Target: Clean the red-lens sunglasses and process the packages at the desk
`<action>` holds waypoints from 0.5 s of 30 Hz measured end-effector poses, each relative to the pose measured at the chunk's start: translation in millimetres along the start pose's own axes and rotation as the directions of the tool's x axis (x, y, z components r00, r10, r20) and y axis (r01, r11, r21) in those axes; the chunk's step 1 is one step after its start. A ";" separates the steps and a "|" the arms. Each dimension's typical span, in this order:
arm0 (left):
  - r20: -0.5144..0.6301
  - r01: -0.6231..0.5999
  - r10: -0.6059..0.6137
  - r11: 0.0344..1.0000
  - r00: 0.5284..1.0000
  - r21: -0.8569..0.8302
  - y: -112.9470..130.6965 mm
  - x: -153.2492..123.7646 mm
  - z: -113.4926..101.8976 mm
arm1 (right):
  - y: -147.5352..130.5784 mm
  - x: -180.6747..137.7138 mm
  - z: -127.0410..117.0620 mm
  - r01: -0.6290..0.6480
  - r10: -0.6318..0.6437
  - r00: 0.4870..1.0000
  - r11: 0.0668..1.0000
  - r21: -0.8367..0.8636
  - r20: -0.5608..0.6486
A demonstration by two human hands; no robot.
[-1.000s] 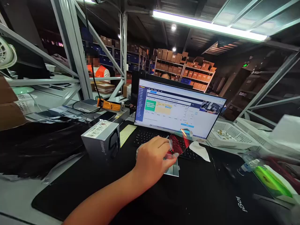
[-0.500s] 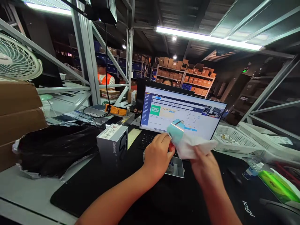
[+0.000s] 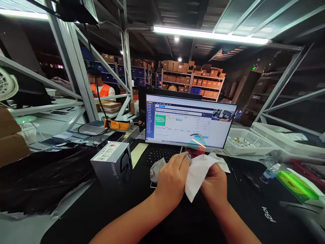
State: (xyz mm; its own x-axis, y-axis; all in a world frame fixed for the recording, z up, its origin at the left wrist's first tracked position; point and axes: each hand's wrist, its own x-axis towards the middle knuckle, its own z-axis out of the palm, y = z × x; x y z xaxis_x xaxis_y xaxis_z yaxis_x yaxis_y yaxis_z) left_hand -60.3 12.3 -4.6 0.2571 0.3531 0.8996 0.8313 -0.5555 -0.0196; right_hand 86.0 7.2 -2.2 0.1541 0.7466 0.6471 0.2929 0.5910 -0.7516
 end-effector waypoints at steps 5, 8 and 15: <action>-0.074 -0.079 0.071 0.991 0.995 -0.112 -0.3 3.8 -1.0 | -6.6 -1.6 -1.4 -0.149 0.165 0.984 0.968 0.202 -0.067; -0.090 -0.149 0.137 0.978 0.987 -0.147 -1.1 7.4 -3.7 | -10.4 8.1 -15.2 -0.297 0.343 0.938 0.875 0.383 -0.055; -0.037 -0.243 0.240 0.963 0.970 -0.116 1.6 4.1 -4.0 | -6.9 32.2 -30.0 -0.370 0.446 0.892 0.620 0.692 0.078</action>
State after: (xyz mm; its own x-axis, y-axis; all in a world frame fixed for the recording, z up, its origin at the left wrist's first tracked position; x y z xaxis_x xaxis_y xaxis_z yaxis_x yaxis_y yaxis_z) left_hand -59.9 9.9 0.7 0.4309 0.1809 0.8841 0.6809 -0.7081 -0.1869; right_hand 117.2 18.0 27.7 0.1945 0.9531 0.2319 -0.5284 0.3010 -0.7939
